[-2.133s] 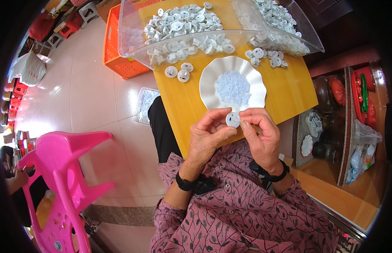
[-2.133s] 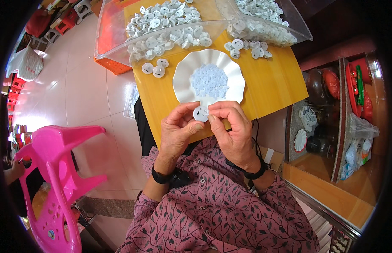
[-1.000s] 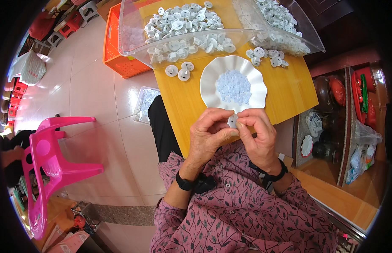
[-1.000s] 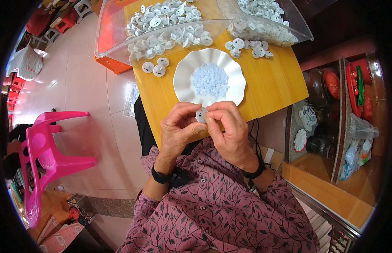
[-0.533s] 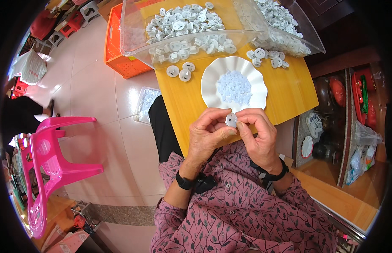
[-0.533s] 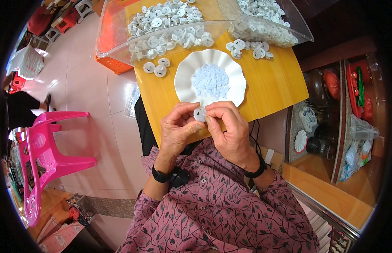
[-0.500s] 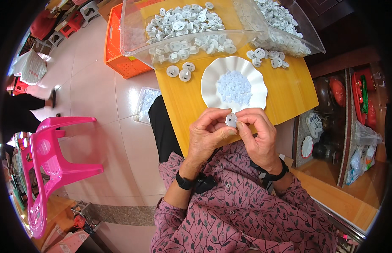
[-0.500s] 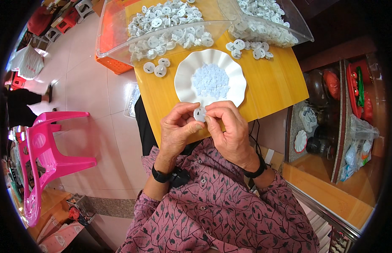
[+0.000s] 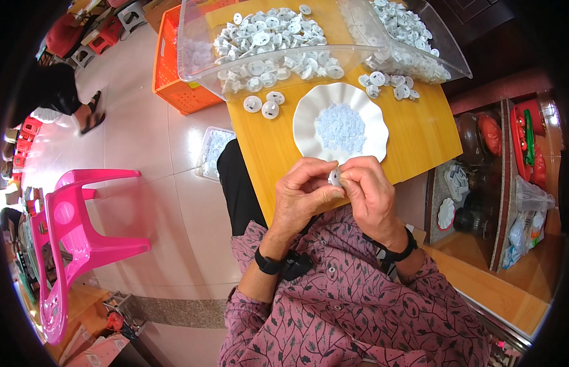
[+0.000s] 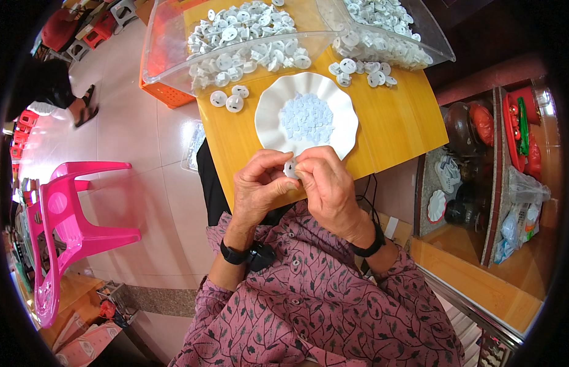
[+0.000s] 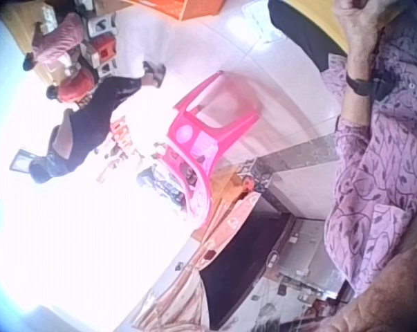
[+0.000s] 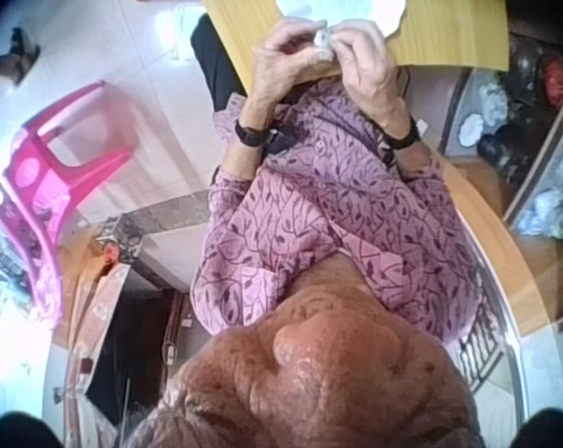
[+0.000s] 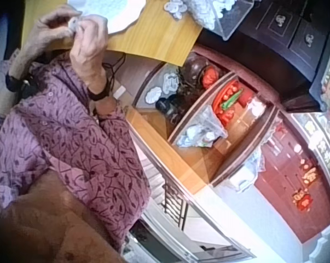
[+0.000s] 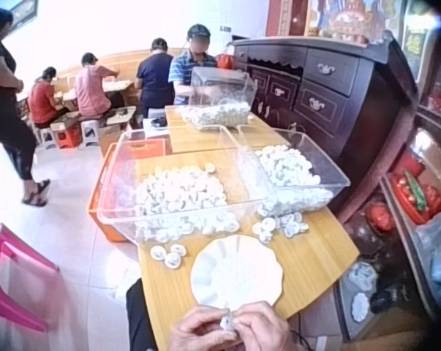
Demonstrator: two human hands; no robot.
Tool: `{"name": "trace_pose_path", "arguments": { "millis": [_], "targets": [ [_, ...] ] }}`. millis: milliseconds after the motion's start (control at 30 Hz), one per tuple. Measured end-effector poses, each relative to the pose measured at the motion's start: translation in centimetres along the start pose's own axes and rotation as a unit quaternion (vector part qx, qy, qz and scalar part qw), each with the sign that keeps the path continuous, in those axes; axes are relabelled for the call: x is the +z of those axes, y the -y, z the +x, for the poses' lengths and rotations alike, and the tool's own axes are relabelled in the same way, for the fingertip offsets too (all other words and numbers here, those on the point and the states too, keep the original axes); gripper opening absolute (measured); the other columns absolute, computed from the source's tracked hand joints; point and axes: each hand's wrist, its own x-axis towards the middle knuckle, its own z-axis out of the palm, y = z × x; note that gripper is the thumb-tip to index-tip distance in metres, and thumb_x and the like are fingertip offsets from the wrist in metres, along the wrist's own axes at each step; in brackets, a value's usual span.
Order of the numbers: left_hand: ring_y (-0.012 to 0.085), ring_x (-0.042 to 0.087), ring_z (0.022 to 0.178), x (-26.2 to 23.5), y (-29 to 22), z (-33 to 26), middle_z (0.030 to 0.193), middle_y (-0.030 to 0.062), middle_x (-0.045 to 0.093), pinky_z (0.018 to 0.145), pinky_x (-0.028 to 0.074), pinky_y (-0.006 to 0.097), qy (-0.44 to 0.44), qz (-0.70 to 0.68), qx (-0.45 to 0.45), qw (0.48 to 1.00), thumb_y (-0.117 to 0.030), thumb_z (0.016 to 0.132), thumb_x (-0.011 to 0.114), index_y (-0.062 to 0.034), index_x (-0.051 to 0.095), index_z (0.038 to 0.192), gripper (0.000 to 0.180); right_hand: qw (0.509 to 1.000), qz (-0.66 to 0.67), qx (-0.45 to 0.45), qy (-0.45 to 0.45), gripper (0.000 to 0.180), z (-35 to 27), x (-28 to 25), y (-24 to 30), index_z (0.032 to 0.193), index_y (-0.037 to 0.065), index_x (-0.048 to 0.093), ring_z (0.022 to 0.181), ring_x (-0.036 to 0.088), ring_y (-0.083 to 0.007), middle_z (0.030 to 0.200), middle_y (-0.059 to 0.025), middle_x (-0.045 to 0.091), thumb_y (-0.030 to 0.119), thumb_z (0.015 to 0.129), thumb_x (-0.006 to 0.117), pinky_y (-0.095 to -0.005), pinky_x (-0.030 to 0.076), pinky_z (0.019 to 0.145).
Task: The person picks up a white plastic base and a small blue square, fits the square into the base, and places the assembled unit on the table. They repeat this process multiple times before eventually moving a plastic tray.
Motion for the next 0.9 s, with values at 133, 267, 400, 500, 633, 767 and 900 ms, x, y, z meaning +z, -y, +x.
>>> {"name": "trace_pose_path", "arguments": {
  "millis": [133, 267, 400, 500, 633, 767, 900],
  "targets": [
    [0.0116, 0.062, 0.095, -0.2, 0.2, 0.0, 0.108, 0.0053, 0.062, 0.082, 0.053, 0.023, -0.018, -0.006, 0.0, 1.0, -0.002, 0.077, 0.082, -0.0002, 0.068, 0.117, 0.043, 0.999, 0.028, 0.018, 0.005, 0.012, 0.3, -0.1, 0.7, 0.101, -0.002, 0.059, 0.086, 0.063, -0.0305, 0.104, -0.0155, 0.06, -0.006, 0.09, 0.06, -0.036, 0.053, 0.074],
    [0.0112, 0.062, 0.095, -0.3, 0.0, 0.0, 0.108, 0.0042, 0.063, 0.083, 0.052, 0.023, -0.032, -0.039, -0.034, 0.998, -0.003, 0.078, 0.082, 0.0004, 0.068, 0.117, 0.042, 1.0, -0.001, -0.002, -0.006, 0.02, -0.2, -0.3, 1.1, 0.108, -0.003, 0.062, 0.094, 0.065, -0.0324, 0.109, -0.0169, 0.061, -0.008, 0.089, 0.059, -0.0366, 0.054, 0.079],
    [0.0092, 0.06, 0.092, -0.3, 0.3, -0.1, 0.105, 0.0028, 0.062, 0.081, 0.05, 0.022, -0.035, -0.019, -0.016, 0.999, -0.002, 0.079, 0.082, -0.0003, 0.068, 0.117, 0.041, 0.999, -0.018, -0.028, -0.002, 0.027, -0.5, 0.0, 1.0, 0.109, -0.005, 0.062, 0.097, 0.065, -0.0333, 0.109, -0.0175, 0.061, -0.014, 0.084, 0.057, -0.0368, 0.055, 0.083],
    [0.0086, 0.06, 0.092, -0.1, -0.1, 0.0, 0.104, 0.002, 0.062, 0.081, 0.05, 0.021, -0.039, -0.017, -0.023, 0.999, -0.002, 0.079, 0.082, -0.0006, 0.068, 0.117, 0.041, 0.998, -0.03, -0.048, -0.012, 0.028, -0.6, 0.2, 0.6, 0.11, -0.006, 0.063, 0.097, 0.064, -0.0331, 0.109, -0.0175, 0.061, -0.014, 0.083, 0.057, -0.0367, 0.055, 0.083],
    [0.0077, 0.06, 0.089, 0.3, -1.0, 0.8, 0.102, 0.0009, 0.063, 0.08, 0.051, 0.021, -0.037, -0.009, -0.009, 0.999, -0.002, 0.082, 0.08, -0.0007, 0.068, 0.117, 0.037, 0.997, -0.034, -0.058, -0.031, 0.028, -0.3, 0.2, 0.7, 0.11, -0.006, 0.063, 0.098, 0.064, -0.0327, 0.108, -0.0172, 0.061, -0.014, 0.083, 0.058, -0.0364, 0.055, 0.082],
    [0.0114, 0.066, 0.083, 0.3, -5.4, 3.3, 0.093, 0.0049, 0.069, 0.078, 0.054, 0.025, -0.075, 0.036, -0.073, 0.994, -0.005, 0.087, 0.075, 0.0023, 0.066, 0.118, 0.033, 0.999, -0.009, -0.002, -0.046, 0.027, -0.1, -1.0, 0.2, 0.108, -0.005, 0.064, 0.095, 0.064, -0.0333, 0.106, -0.0179, 0.061, -0.014, 0.084, 0.057, -0.0364, 0.054, 0.081],
    [0.0191, 0.069, 0.078, -1.5, -9.4, 8.9, 0.09, 0.0128, 0.071, 0.076, 0.056, 0.03, -0.124, 0.054, 0.024, 0.99, -0.014, 0.089, 0.074, 0.0096, 0.064, 0.115, 0.036, 0.992, -0.104, 0.017, -0.067, 0.022, -0.3, -3.3, -2.5, 0.106, -0.005, 0.065, 0.088, 0.065, -0.0356, 0.1, -0.0179, 0.062, -0.009, 0.085, 0.059, -0.0381, 0.053, 0.077]
  ]
}}
